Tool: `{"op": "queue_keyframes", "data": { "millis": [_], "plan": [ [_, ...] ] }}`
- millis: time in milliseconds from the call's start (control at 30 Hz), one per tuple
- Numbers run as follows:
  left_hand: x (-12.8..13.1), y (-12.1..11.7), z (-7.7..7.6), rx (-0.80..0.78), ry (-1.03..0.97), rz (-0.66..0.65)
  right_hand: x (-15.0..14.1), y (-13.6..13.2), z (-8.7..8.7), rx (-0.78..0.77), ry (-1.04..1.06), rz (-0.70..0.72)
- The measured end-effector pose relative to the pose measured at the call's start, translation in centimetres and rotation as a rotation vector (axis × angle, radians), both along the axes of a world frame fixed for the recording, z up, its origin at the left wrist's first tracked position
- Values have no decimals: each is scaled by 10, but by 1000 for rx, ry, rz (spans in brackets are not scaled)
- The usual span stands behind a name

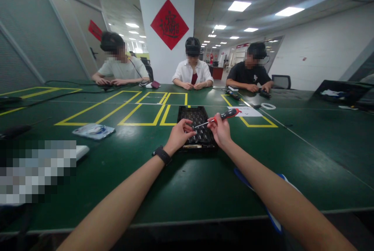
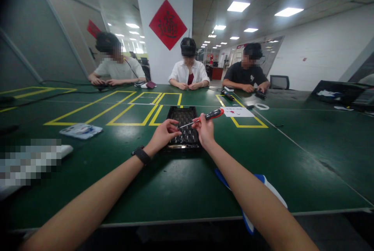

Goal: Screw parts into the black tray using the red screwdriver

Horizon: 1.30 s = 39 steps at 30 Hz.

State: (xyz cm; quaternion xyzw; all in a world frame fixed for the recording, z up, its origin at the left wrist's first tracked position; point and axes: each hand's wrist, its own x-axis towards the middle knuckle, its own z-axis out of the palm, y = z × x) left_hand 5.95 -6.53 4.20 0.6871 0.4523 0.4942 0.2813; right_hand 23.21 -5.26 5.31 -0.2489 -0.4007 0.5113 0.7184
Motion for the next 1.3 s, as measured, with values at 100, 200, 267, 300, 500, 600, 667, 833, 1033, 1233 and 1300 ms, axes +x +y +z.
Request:
{"op": "queue_keyframes", "data": {
  "millis": [100, 200, 267, 300, 500, 600, 667, 833, 1033, 1233, 1300],
  "plan": [
    [0, 0, 0, 4, -2, 11, 0, -1, 1, -5, -13, 13],
    [0, 1, 0, 12, -11, -12, 0, -1, 1, -4, -22, 24],
    [-1, 1, -1, 10, -30, -29, 1, 0, 1, 0, -17, 23],
    [-1, 2, -2, 9, -39, -37, 1, 1, 0, 1, -15, 23],
    [-1, 4, -6, 20, -45, -68, 1, 3, -3, 5, -22, 21],
    [-1, 3, -5, 41, -22, -66, 0, 3, -3, 16, -23, 22],
    [-1, 2, -5, 58, 5, -67, 0, 3, -3, 30, -33, 20],
    [0, -1, -3, 64, 54, -119, -2, -1, 0, 113, -153, -1],
    [0, -3, -2, 68, 99, -128, -11, -20, 13, 264, -390, 5],
    [-1, 1, -5, 169, 218, -47, -17, -33, 15, 308, -497, 26],
    [-1, 3, -7, 195, 232, -35, -17, -34, 16, 310, -504, 29]
  ]
}}
